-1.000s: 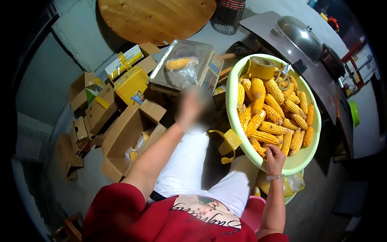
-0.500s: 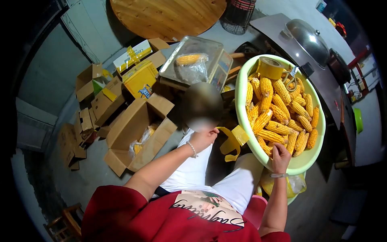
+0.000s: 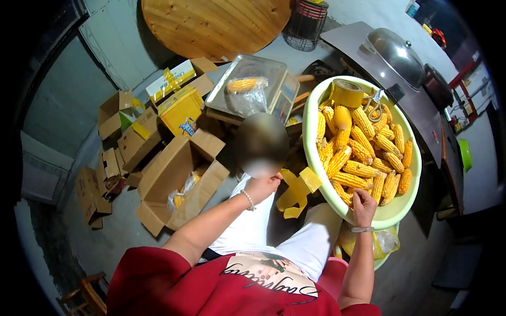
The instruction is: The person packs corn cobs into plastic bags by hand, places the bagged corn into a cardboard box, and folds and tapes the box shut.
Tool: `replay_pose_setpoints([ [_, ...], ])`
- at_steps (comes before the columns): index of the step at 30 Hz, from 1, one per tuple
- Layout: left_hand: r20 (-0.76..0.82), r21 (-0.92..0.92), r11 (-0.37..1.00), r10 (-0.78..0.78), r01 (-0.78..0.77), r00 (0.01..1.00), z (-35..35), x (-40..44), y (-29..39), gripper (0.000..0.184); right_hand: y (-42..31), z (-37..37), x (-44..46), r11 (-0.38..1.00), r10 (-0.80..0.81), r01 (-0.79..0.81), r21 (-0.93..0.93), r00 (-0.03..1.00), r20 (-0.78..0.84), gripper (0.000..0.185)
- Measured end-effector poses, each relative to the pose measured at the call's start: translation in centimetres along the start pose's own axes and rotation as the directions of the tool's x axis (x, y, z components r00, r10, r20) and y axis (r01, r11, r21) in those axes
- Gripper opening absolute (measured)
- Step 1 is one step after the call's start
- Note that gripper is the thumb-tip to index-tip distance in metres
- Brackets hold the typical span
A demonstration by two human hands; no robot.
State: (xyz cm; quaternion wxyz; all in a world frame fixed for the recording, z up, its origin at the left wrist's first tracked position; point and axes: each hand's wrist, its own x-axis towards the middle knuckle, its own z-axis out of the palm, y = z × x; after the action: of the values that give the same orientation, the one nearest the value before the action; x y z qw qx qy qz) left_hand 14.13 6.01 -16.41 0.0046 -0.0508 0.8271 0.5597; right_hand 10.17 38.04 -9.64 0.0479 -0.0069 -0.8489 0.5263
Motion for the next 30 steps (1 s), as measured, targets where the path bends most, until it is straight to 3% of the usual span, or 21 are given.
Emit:
replay_pose_setpoints([
  [11, 0.022, 0.048, 0.996, 0.068, -0.069, 0.997, -0.3, -0.2, 0.0, 0.017, 0.7, -0.2, 0.1, 0.998, -0.025, 0.025, -0.054, 1.0, 0.01, 0.01],
  [17, 0.098, -0.153, 0.987, -0.022, 0.037, 0.995, -1.0, -0.6, -0.2, 0.016, -0.3, 0.2, 0.0, 1.0, 0.029, -0.029, -0.001, 1.0, 0.001, 0.01],
  [23, 0.111, -0.254, 0.967, 0.015, 0.014, 0.994, -1.8, -1.0, -0.6, 0.015, -0.8, 0.2, 0.0, 0.999, 0.033, -0.033, -0.018, 0.999, -0.001, 0.009],
  [27, 0.135, -0.336, 0.935, -0.074, 0.116, 0.988, -3.3, -1.2, 0.4, 0.014, -0.2, 0.2, 0.0, 1.0, 0.01, -0.01, -0.002, 1.0, 0.002, 0.01],
  [30, 0.046, -0.355, 0.933, -0.047, 0.06, 0.998, -4.5, -1.0, -0.2, 0.014, -0.3, 0.2, 0.0, 1.0, 0.025, -0.025, -0.009, 1.0, 0.006, 0.01],
])
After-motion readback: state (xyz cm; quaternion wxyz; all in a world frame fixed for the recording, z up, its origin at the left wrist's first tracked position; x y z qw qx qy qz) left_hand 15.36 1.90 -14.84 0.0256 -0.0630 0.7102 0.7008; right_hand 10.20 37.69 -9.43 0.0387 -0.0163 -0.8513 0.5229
